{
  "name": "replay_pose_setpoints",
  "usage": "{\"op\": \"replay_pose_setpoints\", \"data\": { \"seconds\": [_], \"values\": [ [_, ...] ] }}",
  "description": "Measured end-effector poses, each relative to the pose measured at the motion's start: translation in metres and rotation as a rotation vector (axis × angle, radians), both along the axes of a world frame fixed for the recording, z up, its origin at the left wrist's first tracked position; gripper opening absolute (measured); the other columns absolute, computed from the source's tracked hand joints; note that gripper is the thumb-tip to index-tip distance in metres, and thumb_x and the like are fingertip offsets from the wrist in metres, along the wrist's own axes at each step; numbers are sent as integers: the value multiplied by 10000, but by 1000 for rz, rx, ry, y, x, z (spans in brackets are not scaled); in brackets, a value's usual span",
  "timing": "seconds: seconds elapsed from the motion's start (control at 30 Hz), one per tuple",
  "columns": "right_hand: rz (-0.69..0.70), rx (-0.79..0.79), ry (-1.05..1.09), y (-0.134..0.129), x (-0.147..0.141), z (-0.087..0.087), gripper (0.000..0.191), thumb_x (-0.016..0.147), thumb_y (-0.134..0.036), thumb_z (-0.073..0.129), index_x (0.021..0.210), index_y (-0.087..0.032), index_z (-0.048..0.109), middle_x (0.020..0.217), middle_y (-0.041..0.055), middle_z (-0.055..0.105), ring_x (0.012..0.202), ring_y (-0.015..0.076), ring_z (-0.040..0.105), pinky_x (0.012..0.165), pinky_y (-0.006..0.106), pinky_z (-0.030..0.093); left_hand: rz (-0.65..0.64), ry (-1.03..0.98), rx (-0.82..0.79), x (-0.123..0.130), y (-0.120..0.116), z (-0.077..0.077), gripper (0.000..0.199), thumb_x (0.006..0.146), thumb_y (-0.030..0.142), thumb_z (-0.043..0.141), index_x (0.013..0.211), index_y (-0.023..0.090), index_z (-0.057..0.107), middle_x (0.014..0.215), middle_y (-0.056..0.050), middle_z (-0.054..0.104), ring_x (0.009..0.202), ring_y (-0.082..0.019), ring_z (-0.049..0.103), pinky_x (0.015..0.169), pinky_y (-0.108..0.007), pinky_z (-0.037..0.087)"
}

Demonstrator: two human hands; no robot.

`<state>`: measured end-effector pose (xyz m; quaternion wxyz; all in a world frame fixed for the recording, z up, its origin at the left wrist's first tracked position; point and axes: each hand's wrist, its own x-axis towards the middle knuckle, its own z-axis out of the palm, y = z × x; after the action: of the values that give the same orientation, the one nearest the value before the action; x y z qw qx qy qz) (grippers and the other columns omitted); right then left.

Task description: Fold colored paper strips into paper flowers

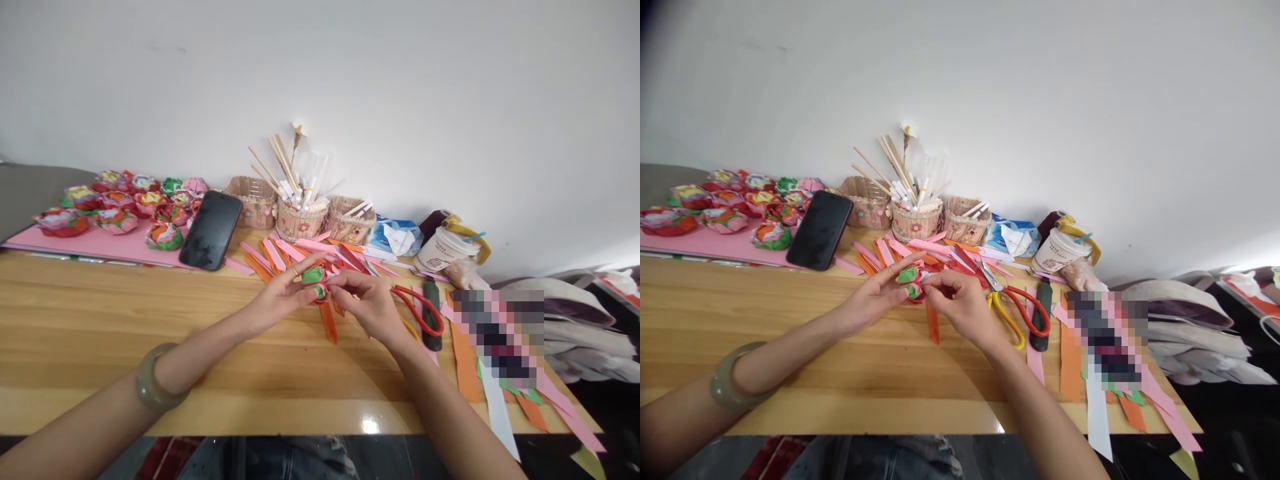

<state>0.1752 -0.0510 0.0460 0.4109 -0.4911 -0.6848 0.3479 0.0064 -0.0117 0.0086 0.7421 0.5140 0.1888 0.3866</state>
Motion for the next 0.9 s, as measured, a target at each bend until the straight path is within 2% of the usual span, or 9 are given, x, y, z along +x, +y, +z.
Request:
{"op": "replay_pose_setpoints", "data": {
  "seconds": [0.13,0.33,0.4,0.47,0.53,0.6,0.67,0.77,0.9],
  "values": [
    [-73,141,-164,-1,-3,0,154,757,-109,496,698,-159,629,587,-12,568,520,93,470,488,207,354,8,-4,-14,-1,0,0,497,750,248,668,1229,312,550,1162,-37,619,1116,-213,541,941,-341,441],
    [-196,443,-374,0,-4,-10,161,761,-124,511,749,-179,663,647,22,618,510,101,481,493,222,385,30,-13,-62,1,0,-3,504,748,213,664,1228,313,546,1126,-22,629,1081,-194,560,921,-333,458],
    [-211,460,-370,-1,-4,-9,160,768,-137,522,738,-182,673,637,25,619,505,103,479,493,227,384,35,-15,-69,1,1,-2,488,745,212,667,1212,302,559,1122,-28,630,1073,-196,565,910,-329,467],
    [-176,350,-266,-1,-2,-4,153,774,-152,534,735,-179,680,633,21,618,523,106,493,499,226,387,40,-28,-82,1,1,-1,470,744,211,668,1196,294,571,1123,-34,628,1055,-196,573,891,-325,478],
    [-96,153,-102,-1,1,2,154,789,-186,542,750,-172,690,635,11,615,536,103,499,497,220,386,39,-50,-112,1,0,1,458,743,210,672,1183,298,579,1110,-31,631,1012,-184,590,866,-318,490],
    [-24,-34,39,-1,4,8,185,811,-247,546,756,-164,702,606,-3,588,505,89,469,470,213,368,35,-73,-145,1,0,3,450,737,211,679,1167,305,588,1083,-20,634,962,-160,605,850,-304,496],
    [12,-155,122,0,7,10,213,819,-299,560,759,-158,709,553,-21,540,471,77,427,450,208,347,27,-91,-164,0,-1,5,440,728,212,689,1148,307,600,1071,-15,633,933,-145,610,831,-285,500],
    [26,-218,174,1,9,11,186,796,-306,608,752,-157,711,495,-43,480,456,71,397,439,205,325,6,-93,-163,-1,-1,5,429,728,215,688,1137,312,606,1120,-23,617,975,-163,600,797,-264,504],
    [34,-222,219,3,7,8,160,752,-303,659,712,-153,700,508,-43,491,461,66,381,436,204,299,-19,-83,-140,-1,0,4,420,733,219,682,1133,325,606,1163,-21,606,1009,-176,589,806,-265,494]
  ]
}}
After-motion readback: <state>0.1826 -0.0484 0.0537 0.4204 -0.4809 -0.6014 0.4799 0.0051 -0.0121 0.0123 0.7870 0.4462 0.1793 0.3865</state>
